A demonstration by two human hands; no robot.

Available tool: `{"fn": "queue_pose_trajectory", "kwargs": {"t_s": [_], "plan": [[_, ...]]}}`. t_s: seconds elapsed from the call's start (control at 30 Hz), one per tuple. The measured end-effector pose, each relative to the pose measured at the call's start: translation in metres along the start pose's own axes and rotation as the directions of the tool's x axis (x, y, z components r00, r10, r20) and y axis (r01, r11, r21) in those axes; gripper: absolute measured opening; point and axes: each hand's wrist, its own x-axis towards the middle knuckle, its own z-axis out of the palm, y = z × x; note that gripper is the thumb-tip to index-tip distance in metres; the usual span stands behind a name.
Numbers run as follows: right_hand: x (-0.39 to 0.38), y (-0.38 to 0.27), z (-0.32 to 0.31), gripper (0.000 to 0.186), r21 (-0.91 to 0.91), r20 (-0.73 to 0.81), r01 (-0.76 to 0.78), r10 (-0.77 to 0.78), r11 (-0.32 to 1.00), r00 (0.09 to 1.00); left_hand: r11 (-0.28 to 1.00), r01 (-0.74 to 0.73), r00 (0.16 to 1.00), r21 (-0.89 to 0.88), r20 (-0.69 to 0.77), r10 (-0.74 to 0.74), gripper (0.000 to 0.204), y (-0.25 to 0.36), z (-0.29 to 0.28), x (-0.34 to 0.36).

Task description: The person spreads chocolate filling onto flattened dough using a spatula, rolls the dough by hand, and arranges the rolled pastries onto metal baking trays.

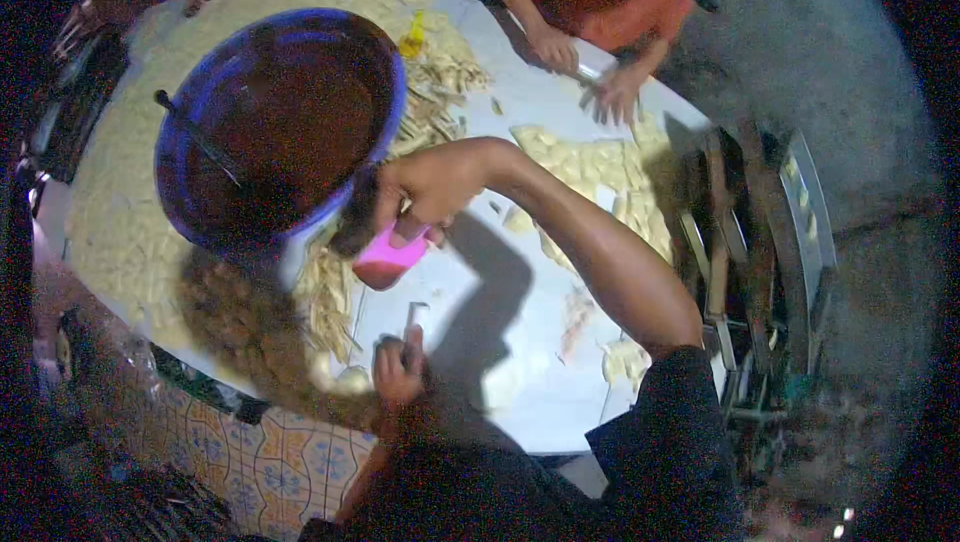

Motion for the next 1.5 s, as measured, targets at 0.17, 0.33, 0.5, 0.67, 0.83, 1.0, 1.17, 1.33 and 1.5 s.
{"fn": "queue_pose_trajectory", "kwargs": {"t_s": [0.17,0.33,0.5,0.67,0.83,1.0,1.17,1.33,1.5], "plan": [[-0.088,0.081,0.221,0.053,-0.079,-0.428,-0.053,0.015,0.995,0.904,0.996,-0.070,0.992,0.055,-0.105,0.076,0.061,0.012,-0.017,0.015],[-0.062,0.129,0.403,0.047,0.409,-0.742,-0.191,0.447,0.892,0.499,0.996,-0.089,0.994,0.008,-0.057,0.090,0.067,0.006,-0.009,0.010],[-0.026,0.162,0.439,0.069,-0.146,-0.967,-0.415,-0.041,0.898,0.251,0.992,-0.113,0.988,0.053,-0.101,0.118,0.058,0.006,-0.008,0.011],[-0.065,0.138,0.434,0.037,0.090,-0.815,-0.539,0.374,0.837,0.443,0.991,-0.118,0.988,0.059,-0.094,0.123,0.059,0.011,-0.010,0.008],[-0.139,0.120,0.375,0.029,0.477,-0.647,-0.400,0.621,0.783,0.442,0.990,-0.040,0.999,0.135,0.003,0.040,0.060,0.001,-0.022,-0.013],[-0.106,0.176,0.336,0.028,-0.102,-0.975,-0.427,-0.006,0.899,0.222,0.992,-0.022,0.998,0.122,-0.057,0.029,0.055,0.017,-0.022,-0.029],[0.076,0.075,0.259,0.032,0.124,-0.847,-0.056,0.135,0.991,0.514,0.956,-0.088,0.992,0.281,-0.067,0.111,0.050,0.026,-0.028,-0.038],[0.175,0.059,0.243,0.050,-0.120,-0.894,-0.350,0.052,0.929,0.446,0.949,-0.112,0.994,0.295,0.016,0.112,0.037,0.019,-0.015,-0.038],[0.172,0.070,0.233,0.040,-0.095,-0.899,-0.356,0.073,0.930,0.432,0.960,-0.078,0.996,0.270,-0.018,0.086,0.026,0.021,-0.023,-0.031]]}}
